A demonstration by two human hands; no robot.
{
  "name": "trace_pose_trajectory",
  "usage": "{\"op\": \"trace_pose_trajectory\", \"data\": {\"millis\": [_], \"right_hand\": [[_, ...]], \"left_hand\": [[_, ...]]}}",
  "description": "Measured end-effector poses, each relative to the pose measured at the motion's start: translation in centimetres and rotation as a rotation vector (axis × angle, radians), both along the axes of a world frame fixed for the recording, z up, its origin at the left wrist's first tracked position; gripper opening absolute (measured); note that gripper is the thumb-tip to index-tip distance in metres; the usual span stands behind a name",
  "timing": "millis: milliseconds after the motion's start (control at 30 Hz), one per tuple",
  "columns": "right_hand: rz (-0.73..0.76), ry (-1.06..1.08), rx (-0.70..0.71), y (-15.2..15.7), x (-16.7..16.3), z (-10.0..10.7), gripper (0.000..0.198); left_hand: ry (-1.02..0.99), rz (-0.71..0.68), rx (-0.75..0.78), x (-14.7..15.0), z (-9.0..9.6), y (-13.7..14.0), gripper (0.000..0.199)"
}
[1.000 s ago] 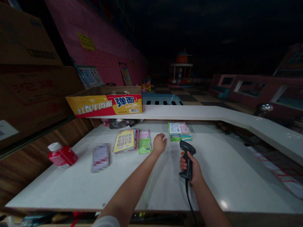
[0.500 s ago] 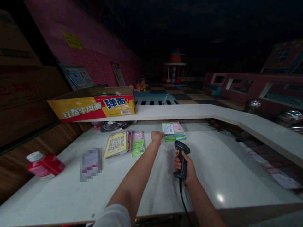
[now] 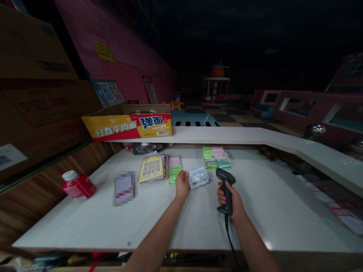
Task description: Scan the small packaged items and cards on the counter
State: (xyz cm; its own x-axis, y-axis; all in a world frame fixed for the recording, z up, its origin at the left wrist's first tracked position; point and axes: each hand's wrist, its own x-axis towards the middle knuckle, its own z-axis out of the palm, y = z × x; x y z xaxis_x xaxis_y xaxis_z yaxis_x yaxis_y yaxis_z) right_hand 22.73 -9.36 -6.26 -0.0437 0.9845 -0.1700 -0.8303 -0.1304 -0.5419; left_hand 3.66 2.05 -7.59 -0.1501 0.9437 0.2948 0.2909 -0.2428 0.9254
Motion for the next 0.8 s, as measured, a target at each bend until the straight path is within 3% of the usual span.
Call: {"op": "trace_pose_trajectory", "data": {"millis": [133, 267, 467, 800], "right_hand": [[0.006, -0.136, -0.034, -0.4, -0.6, 0.8, 0.039], [0.005, -0.496, -0.111, -2.0, -1.9, 2.3, 0.044], [0.078, -0.964, -0.090, -5.9, -4.1, 4.3, 0.047], [0.097, -1.023, -0.118, -7.4, -4.1, 5.8, 0.047]], "left_hand": [[-0.098, -0.047, 0.033, -0.1, 0.0, 0.0, 0.016], [-0.101, -0.071, 0.050, 0.1, 0.0, 0.1, 0.014], [-0.116, -0.037, 0.083, 0.2, -0.8, 0.5, 0.012], [-0.062, -0.034, 0.099, 0.1, -1.2, 0.6, 0.014]]}}
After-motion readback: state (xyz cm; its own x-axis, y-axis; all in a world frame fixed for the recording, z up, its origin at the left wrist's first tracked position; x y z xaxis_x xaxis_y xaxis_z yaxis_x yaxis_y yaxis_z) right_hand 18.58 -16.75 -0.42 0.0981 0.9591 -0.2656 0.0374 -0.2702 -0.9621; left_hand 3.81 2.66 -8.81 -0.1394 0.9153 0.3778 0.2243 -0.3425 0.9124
